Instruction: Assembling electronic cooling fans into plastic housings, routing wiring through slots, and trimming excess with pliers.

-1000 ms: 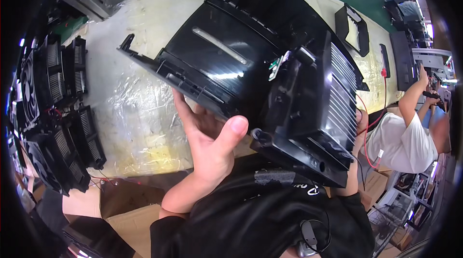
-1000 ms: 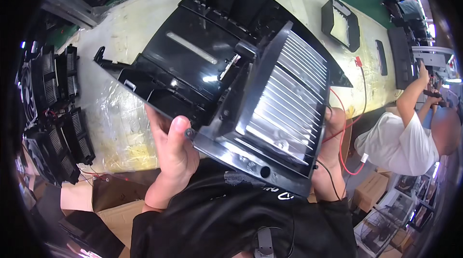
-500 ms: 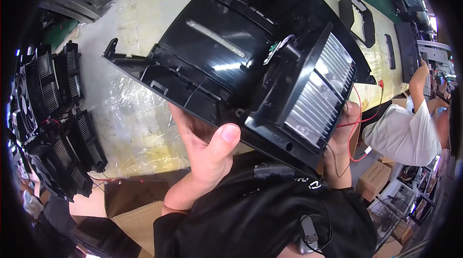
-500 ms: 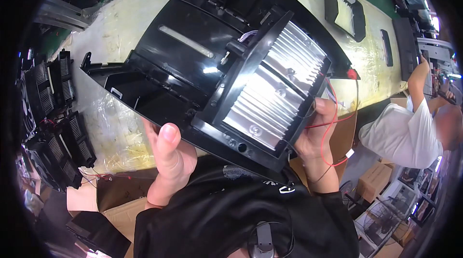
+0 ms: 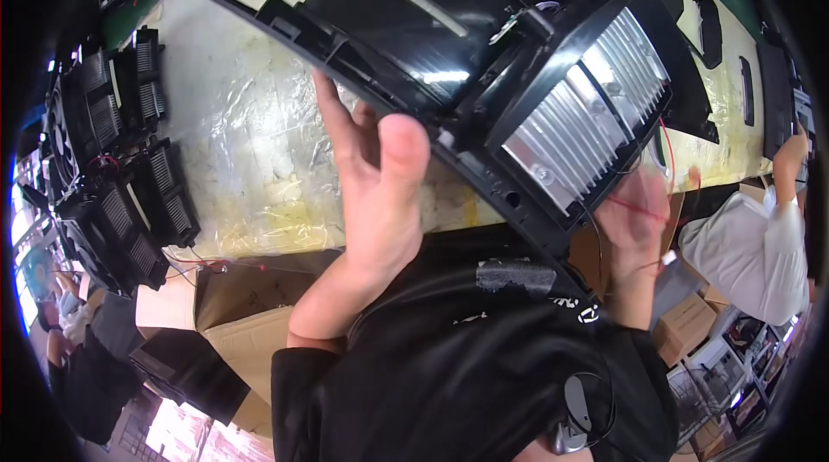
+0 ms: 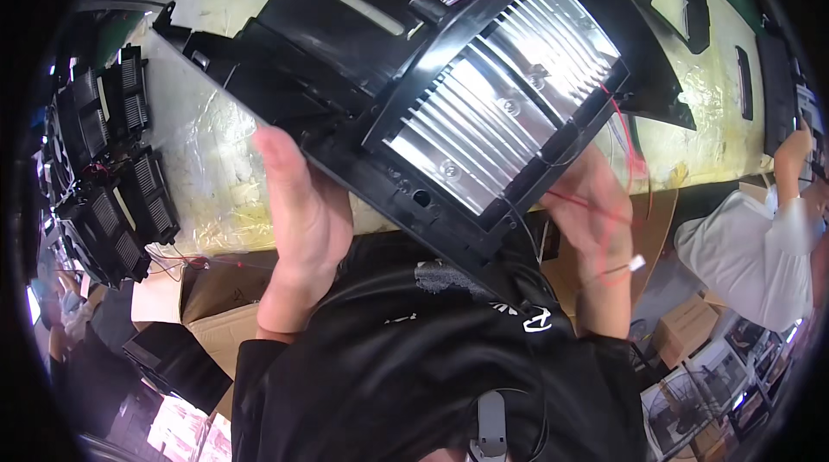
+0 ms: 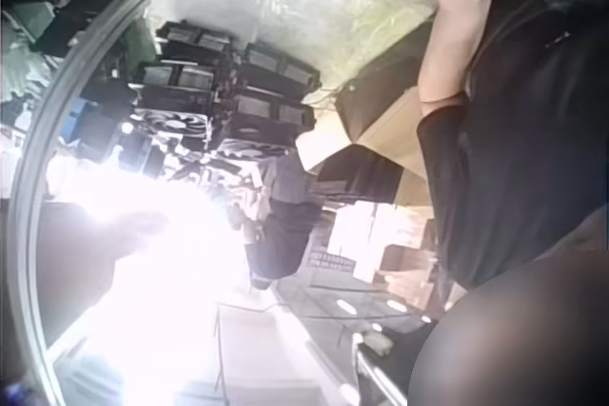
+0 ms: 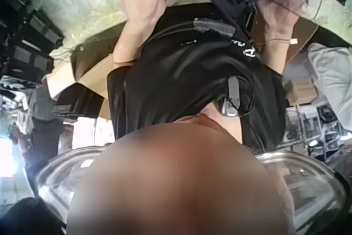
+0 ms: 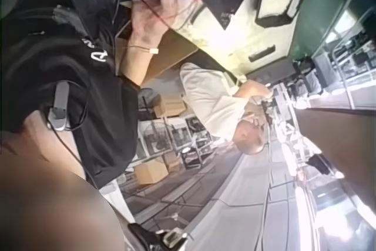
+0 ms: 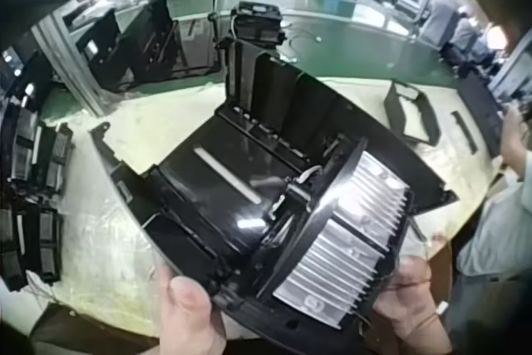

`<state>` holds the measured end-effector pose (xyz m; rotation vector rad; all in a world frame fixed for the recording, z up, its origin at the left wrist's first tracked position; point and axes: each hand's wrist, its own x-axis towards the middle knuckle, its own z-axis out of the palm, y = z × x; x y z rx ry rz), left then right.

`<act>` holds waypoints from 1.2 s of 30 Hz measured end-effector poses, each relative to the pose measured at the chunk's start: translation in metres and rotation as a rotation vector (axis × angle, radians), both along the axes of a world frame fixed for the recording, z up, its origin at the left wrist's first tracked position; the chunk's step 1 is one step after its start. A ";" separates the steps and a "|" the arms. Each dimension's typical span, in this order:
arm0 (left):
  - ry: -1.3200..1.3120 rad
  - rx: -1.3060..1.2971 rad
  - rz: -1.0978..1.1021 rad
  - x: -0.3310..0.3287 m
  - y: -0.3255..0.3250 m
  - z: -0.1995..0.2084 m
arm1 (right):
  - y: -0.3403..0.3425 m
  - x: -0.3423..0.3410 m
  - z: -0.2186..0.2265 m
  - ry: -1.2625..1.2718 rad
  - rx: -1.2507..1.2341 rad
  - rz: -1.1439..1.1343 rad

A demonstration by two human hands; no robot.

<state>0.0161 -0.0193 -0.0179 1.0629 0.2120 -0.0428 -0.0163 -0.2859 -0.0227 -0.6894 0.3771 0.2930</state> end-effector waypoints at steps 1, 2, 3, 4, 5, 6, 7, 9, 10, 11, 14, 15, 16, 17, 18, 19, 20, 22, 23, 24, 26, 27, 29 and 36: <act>0.050 -0.009 0.006 -0.005 0.005 0.001 | -0.001 -0.001 0.012 -0.097 -0.044 0.161; 0.098 -0.023 0.011 -0.009 0.004 0.002 | -0.015 -0.004 0.030 -0.108 -0.047 0.156; 0.057 0.060 0.031 -0.015 0.004 0.012 | -0.042 -0.008 0.048 -0.057 -0.414 0.489; 0.044 0.074 0.034 -0.027 0.005 0.015 | -0.073 -0.012 0.061 -0.003 -0.791 0.810; 0.062 0.089 -0.023 -0.032 0.004 0.022 | -0.104 -0.015 0.090 0.045 -0.890 0.782; 0.073 0.114 -0.076 -0.036 0.002 0.020 | -0.135 -0.018 0.101 0.086 -0.981 0.748; 0.074 0.062 -0.111 -0.043 -0.007 0.019 | -0.184 -0.014 0.098 -0.165 -0.853 0.630; 0.076 -0.009 -0.280 -0.047 -0.021 0.019 | -0.180 0.031 0.084 -0.458 -0.983 0.290; -0.095 0.259 -0.293 -0.060 -0.017 0.005 | -0.114 0.075 0.067 -0.499 -1.192 0.069; -0.043 0.209 -0.199 -0.060 -0.028 0.004 | -0.098 0.101 0.051 -0.543 -1.054 0.220; -0.056 0.107 -0.086 -0.053 -0.049 -0.008 | -0.054 0.118 0.065 -0.011 -0.590 0.496; -0.023 0.102 -0.049 -0.054 -0.045 -0.017 | -0.043 0.123 0.060 -0.134 -0.563 0.539; -0.050 0.091 -0.063 -0.041 -0.052 -0.005 | -0.046 0.125 0.057 -0.227 -0.573 0.557; -0.012 0.027 -0.133 -0.028 -0.056 0.022 | -0.044 0.128 0.064 -0.278 -0.469 0.515; 0.034 -0.043 -0.211 -0.013 -0.061 0.045 | -0.044 0.131 0.073 -0.320 -0.369 0.469; -0.049 -0.067 -0.153 0.011 -0.071 0.061 | -0.058 0.144 0.078 -0.348 -0.373 0.447; -0.085 -0.106 -0.090 0.041 -0.081 0.077 | -0.065 0.153 0.091 -0.322 -0.462 0.218; -0.241 -0.029 -0.264 0.123 -0.089 0.118 | -0.082 0.199 0.131 -0.367 -0.360 0.086; -0.387 0.212 0.121 0.165 -0.112 0.130 | -0.087 0.216 0.158 -0.469 -0.376 0.102; -0.427 0.172 -0.043 0.211 -0.119 0.143 | -0.105 0.249 0.165 -0.459 -0.255 0.132; -0.372 -0.096 -0.205 0.248 -0.140 0.167 | -0.147 0.318 0.159 -0.610 -0.210 0.286; -0.307 -0.125 -0.304 0.281 -0.148 0.165 | -0.152 0.342 0.152 -0.583 -0.285 0.224; -0.220 -0.100 -0.322 0.356 -0.208 0.121 | -0.215 0.398 0.120 -0.499 -0.276 0.226; -0.037 0.268 -0.384 0.422 -0.298 0.019 | -0.315 0.453 0.024 -0.289 -0.402 0.175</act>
